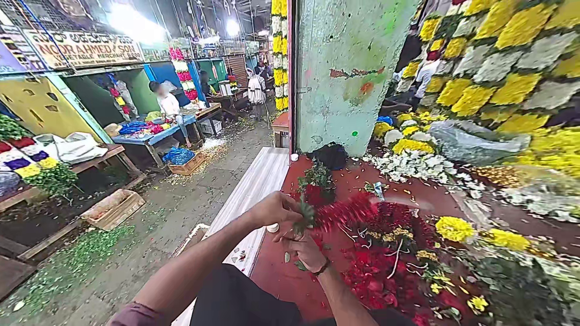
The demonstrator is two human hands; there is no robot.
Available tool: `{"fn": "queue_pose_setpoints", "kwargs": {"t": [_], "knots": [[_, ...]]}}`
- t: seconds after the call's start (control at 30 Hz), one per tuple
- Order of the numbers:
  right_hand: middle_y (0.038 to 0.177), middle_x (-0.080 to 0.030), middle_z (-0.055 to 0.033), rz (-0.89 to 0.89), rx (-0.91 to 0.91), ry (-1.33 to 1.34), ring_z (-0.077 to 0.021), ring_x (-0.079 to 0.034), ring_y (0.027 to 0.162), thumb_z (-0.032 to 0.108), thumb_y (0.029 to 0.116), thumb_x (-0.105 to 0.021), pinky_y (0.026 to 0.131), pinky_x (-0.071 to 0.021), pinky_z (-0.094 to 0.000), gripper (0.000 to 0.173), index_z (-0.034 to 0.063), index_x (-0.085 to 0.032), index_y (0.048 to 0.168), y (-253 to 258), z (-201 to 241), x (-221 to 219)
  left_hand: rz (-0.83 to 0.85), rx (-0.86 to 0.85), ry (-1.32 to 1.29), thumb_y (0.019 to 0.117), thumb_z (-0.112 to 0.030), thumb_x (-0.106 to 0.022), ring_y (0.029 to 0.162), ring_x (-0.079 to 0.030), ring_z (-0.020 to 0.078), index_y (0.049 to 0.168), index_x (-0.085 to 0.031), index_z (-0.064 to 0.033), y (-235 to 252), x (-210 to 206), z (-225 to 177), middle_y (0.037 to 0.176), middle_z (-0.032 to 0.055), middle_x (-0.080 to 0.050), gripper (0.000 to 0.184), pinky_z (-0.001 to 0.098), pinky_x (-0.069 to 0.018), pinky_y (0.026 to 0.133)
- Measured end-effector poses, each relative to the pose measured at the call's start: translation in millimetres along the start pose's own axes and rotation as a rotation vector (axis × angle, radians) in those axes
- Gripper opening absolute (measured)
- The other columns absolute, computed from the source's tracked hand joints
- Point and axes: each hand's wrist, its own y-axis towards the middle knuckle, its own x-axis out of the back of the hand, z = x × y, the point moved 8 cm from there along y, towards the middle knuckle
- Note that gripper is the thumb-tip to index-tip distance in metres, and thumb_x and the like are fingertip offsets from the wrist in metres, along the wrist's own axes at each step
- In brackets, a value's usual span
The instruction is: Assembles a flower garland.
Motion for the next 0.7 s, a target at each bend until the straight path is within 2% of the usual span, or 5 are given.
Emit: {"fn": "queue_pose_setpoints", "kwargs": {"t": [0.1, 0.27, 0.4, 0.6, 0.7], "knots": [[0.061, -0.057, 0.0075, 0.021, 0.037, -0.001, 0.0020, -0.038, 0.048, 0.010, 0.0975, -0.063, 0.046, -0.0321, -0.0182, 0.018, 0.0061, -0.080, 0.101, 3.7, 14.0, -3.4, -0.179, 0.135, 0.220, 0.0878, -0.033, -0.076, 0.085, -0.072, 0.0188, 0.100, -0.077, -0.0083, 10.0, 25.5, 51.5, 0.092, 0.0066, -0.076, 0.028, 0.0486, -0.0579, 0.084], [0.070, -0.066, 0.0017, -0.287, -0.062, -0.109, -0.0006, -0.040, 0.049, 0.010, 0.0970, -0.066, 0.045, -0.0326, -0.0206, 0.014, 0.0040, -0.079, 0.096, 3.8, 6.9, 33.8, 0.062, 0.410, 0.242, 0.0871, -0.025, -0.080, 0.087, -0.069, 0.0230, 0.095, -0.078, -0.0045, -18.3, 13.5, 119.1, 0.091, 0.0107, -0.074, 0.022, 0.0523, -0.0546, 0.085], [0.081, -0.073, -0.0001, -0.256, -0.078, -0.236, -0.0037, -0.059, 0.068, 0.010, 0.0964, -0.065, 0.062, -0.0473, -0.0231, 0.015, 0.0048, -0.077, 0.089, 5.5, 8.0, 27.3, 0.175, 0.445, 0.239, 0.0871, -0.024, -0.080, 0.084, -0.068, 0.0210, 0.093, -0.078, -0.0050, -38.4, -10.6, 128.5, 0.088, 0.0089, -0.074, 0.020, 0.0515, -0.0536, 0.082], [0.101, -0.071, -0.0099, -0.094, -0.131, -0.015, -0.0085, -0.054, 0.062, 0.012, 0.1021, -0.050, 0.054, -0.0454, -0.0243, 0.025, 0.0004, -0.073, 0.100, 6.3, 4.7, 8.5, 0.135, 0.374, 0.272, 0.0835, -0.026, -0.079, 0.074, -0.066, 0.0246, 0.082, -0.075, -0.0060, -28.3, -31.4, 119.7, 0.078, 0.0097, -0.071, 0.021, 0.0548, -0.0532, 0.072], [0.086, -0.069, -0.0094, -0.146, -0.179, 0.042, -0.0077, -0.051, 0.054, 0.014, 0.1059, -0.045, 0.049, -0.0433, -0.0236, 0.027, -0.0002, -0.067, 0.100, 4.0, -0.9, 11.7, 0.098, 0.370, 0.321, 0.0871, -0.031, -0.075, 0.077, -0.068, 0.0276, 0.084, -0.075, -0.0070, -18.3, -32.1, 125.7, 0.080, 0.0109, -0.071, 0.024, 0.0574, -0.0537, 0.073]]}}
